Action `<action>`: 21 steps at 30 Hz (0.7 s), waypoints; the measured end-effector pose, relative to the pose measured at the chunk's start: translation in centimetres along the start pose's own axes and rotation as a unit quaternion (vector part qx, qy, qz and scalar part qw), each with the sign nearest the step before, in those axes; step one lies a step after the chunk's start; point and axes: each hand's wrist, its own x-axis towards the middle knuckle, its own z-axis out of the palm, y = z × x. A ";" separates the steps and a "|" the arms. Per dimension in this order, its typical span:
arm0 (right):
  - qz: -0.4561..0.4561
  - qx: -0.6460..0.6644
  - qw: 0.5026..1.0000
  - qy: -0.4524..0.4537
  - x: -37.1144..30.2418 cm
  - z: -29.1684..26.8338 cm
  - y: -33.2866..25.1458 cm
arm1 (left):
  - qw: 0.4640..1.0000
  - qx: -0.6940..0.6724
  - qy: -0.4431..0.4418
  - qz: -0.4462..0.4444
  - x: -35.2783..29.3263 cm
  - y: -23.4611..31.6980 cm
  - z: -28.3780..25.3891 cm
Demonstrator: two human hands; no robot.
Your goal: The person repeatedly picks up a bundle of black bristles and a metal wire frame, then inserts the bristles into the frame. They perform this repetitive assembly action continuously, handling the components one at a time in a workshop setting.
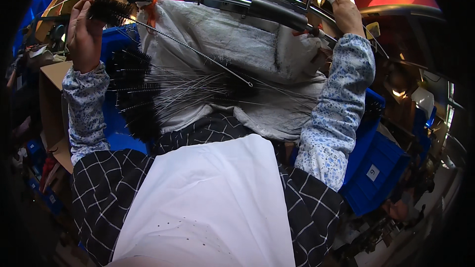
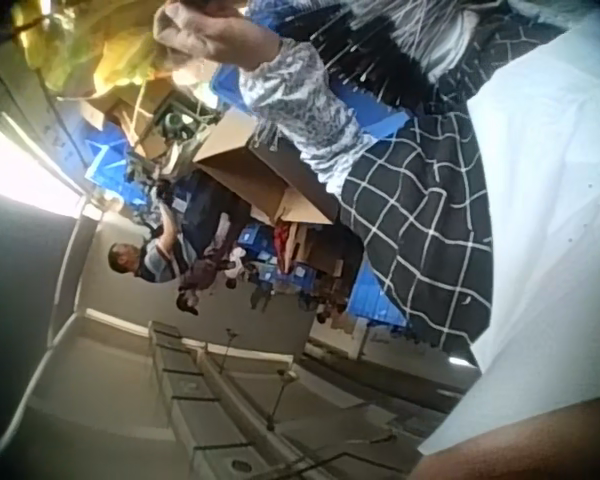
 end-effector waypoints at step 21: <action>-0.002 -0.033 0.983 0.181 -1.1 5.4 -8.5 | 0.737 0.588 -0.333 0.013 -6.1 -3.5 -7.8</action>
